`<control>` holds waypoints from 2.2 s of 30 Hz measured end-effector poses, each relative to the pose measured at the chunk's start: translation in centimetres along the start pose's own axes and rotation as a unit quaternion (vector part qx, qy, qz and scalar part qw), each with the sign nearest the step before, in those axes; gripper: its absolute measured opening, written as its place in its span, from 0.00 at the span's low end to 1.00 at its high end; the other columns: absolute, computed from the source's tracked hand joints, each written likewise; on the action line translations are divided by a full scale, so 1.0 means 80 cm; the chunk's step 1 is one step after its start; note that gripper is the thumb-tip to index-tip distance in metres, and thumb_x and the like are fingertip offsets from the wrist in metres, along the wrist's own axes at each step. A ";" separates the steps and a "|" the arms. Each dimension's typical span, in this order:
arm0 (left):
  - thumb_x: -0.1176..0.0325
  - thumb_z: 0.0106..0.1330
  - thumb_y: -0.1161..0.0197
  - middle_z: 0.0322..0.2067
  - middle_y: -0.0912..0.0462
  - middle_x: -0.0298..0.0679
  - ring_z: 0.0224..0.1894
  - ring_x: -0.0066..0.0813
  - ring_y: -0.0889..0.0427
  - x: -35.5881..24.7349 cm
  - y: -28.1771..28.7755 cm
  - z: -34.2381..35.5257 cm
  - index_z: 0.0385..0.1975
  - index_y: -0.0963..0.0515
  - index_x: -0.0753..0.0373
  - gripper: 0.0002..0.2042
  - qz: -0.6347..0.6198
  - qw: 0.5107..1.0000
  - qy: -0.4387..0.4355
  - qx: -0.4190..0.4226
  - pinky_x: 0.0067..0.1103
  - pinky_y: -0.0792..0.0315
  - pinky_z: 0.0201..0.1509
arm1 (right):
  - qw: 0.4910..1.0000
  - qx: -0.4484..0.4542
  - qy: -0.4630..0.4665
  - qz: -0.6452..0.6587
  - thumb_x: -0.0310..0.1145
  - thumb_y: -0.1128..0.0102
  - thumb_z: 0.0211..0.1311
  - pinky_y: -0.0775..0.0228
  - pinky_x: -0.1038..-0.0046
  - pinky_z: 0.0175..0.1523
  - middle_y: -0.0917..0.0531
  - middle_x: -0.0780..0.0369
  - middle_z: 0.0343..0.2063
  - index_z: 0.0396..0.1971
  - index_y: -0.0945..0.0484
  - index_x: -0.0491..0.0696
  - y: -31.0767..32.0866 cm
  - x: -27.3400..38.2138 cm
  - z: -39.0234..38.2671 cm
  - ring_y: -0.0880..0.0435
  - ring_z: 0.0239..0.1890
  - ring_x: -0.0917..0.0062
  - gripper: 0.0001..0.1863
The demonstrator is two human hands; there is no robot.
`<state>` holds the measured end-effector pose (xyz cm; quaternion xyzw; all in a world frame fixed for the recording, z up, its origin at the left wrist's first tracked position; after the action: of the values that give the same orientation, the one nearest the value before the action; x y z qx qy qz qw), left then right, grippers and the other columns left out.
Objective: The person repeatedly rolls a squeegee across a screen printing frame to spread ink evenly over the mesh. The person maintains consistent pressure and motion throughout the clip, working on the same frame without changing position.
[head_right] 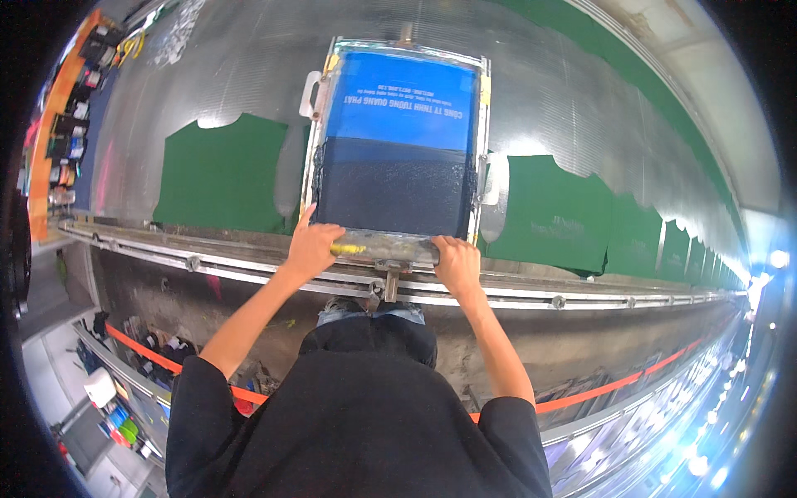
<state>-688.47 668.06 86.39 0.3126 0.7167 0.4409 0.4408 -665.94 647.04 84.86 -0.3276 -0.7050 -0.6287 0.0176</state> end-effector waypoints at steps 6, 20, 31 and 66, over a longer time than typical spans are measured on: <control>0.65 0.54 0.30 0.25 0.11 0.46 0.35 0.40 0.10 0.011 0.041 0.049 0.39 0.08 0.54 0.12 -0.007 1.000 0.001 0.028 0.44 0.62 0.85 | 1.000 -0.007 0.012 0.009 0.22 0.35 0.44 0.27 0.55 0.65 0.10 0.52 0.30 0.36 0.09 0.52 0.047 0.003 0.049 0.11 0.40 0.58 0.17; 0.63 0.55 0.25 0.24 0.11 0.44 0.37 0.38 0.11 0.068 0.098 0.235 0.42 0.08 0.54 0.14 0.024 0.999 -0.009 0.043 0.39 0.56 0.85 | 0.999 0.003 -0.013 -0.031 0.32 0.23 0.51 0.34 0.62 0.68 0.09 0.60 0.32 0.38 0.09 0.52 0.088 -0.053 0.226 0.11 0.37 0.62 0.12; 0.69 0.49 0.34 0.44 0.09 0.46 0.44 0.35 0.10 0.049 0.049 0.135 0.45 0.11 0.61 0.20 0.012 0.998 -0.064 -0.013 0.40 0.53 0.85 | 0.999 -0.048 -0.009 -0.019 0.19 0.34 0.47 0.44 0.59 0.71 0.09 0.61 0.37 0.39 0.09 0.50 0.054 -0.029 0.146 0.11 0.37 0.66 0.18; 0.73 0.57 0.30 0.33 0.10 0.49 0.46 0.47 0.12 -0.027 0.064 0.264 0.46 0.10 0.52 0.16 -0.005 1.000 0.020 0.000 0.49 0.47 0.79 | 0.867 -0.325 -0.236 0.295 0.52 0.33 0.70 0.26 0.72 0.50 0.15 0.57 0.46 0.54 0.19 0.43 0.072 -0.150 0.113 0.16 0.43 0.73 0.27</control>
<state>-668.09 675.87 87.13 0.3002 0.7269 0.4448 0.4285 -650.19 649.85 82.76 -0.6457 -0.3149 -0.6919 -0.0721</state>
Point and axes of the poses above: each hand's wrist, its own z-axis towards the middle knuckle, its own y-axis out of the back of the hand, x = y × z, the point moved 5 cm from there along z, towards the middle knuckle
